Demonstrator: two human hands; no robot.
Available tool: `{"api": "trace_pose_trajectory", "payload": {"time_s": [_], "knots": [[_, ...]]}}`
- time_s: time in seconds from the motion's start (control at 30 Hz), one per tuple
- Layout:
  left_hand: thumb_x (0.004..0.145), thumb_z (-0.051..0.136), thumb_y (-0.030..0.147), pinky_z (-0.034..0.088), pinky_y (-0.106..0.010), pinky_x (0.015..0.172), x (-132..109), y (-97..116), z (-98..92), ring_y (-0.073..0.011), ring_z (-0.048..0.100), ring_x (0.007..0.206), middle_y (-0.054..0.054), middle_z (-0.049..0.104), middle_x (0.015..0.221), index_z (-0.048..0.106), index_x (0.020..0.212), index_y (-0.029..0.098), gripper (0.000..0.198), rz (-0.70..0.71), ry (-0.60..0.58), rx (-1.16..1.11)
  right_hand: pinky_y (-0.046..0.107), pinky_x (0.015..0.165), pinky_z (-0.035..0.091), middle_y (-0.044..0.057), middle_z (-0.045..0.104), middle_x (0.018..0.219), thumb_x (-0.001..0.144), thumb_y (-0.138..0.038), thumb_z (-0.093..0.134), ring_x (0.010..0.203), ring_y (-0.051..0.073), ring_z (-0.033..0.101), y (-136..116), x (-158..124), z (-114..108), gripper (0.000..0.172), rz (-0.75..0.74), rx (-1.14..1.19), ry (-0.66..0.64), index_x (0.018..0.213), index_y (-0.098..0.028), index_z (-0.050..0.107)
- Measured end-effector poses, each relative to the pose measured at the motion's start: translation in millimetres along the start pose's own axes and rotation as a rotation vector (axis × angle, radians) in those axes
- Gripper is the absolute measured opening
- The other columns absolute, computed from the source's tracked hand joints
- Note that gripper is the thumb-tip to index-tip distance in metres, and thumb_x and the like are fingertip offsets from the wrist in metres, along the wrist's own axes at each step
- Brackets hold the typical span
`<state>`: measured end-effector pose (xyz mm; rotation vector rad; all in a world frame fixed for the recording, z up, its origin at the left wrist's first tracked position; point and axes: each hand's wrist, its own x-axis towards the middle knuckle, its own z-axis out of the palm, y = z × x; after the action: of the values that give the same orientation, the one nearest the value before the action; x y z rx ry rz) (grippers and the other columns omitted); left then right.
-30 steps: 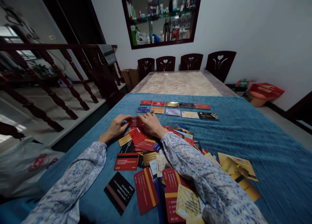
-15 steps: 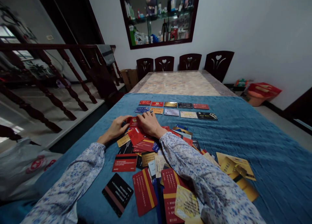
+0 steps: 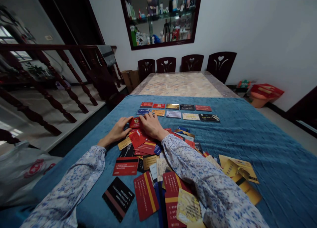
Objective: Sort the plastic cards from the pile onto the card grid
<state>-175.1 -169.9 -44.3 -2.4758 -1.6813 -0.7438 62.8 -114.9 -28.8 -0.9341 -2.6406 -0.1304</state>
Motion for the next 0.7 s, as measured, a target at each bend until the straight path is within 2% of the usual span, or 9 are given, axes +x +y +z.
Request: {"api": "trace_pose_trajectory", "payload": {"time_s": [0.17,0.3,0.5,0.7], "knots": [[0.089,0.062,0.014,0.051,-0.047,0.103,0,0,0.1,-0.0281,0.058,0.110,-0.013,0.065,0.118,0.052,0.146,0.017,0.058,0.012,-0.001,0.024,0.044,0.097,0.041,0.022,0.062,0.133,0.105,-0.026,0.042,0.124,0.033,0.049,0,1,1,0.049,0.000,-0.016,-0.004,0.152,-0.012,0.049],[0.090,0.062,0.017,0.050,-0.049,0.102,0,1,0.2,-0.0293,0.057,0.110,-0.013,0.064,0.117,0.054,0.144,0.018,0.054,0.008,0.003,0.057,0.045,0.097,0.040,0.021,0.061,0.134,0.105,-0.025,0.042,0.123,0.033,0.049,-1,1,-2,0.046,0.002,-0.020,-0.001,0.148,-0.013,0.053],[0.090,0.063,0.020,0.046,-0.051,0.105,0,1,-1.1,-0.0320,0.053,0.123,-0.016,0.057,0.132,0.057,0.143,0.019,0.053,0.008,0.034,0.117,0.046,0.098,0.039,0.022,0.055,0.145,0.104,-0.025,0.044,0.129,0.034,0.043,-2,0,-6,0.041,-0.008,-0.038,0.041,0.141,-0.014,0.057],[0.090,0.063,0.021,0.044,-0.052,0.104,3,0,-2.5,-0.0335,0.053,0.124,-0.016,0.058,0.132,0.058,0.141,0.020,0.052,0.047,0.026,0.148,0.046,0.098,0.040,0.022,0.057,0.141,0.103,-0.024,0.047,0.126,0.034,0.044,-2,2,-13,0.037,-0.024,-0.056,0.026,0.134,-0.013,0.061]]}}
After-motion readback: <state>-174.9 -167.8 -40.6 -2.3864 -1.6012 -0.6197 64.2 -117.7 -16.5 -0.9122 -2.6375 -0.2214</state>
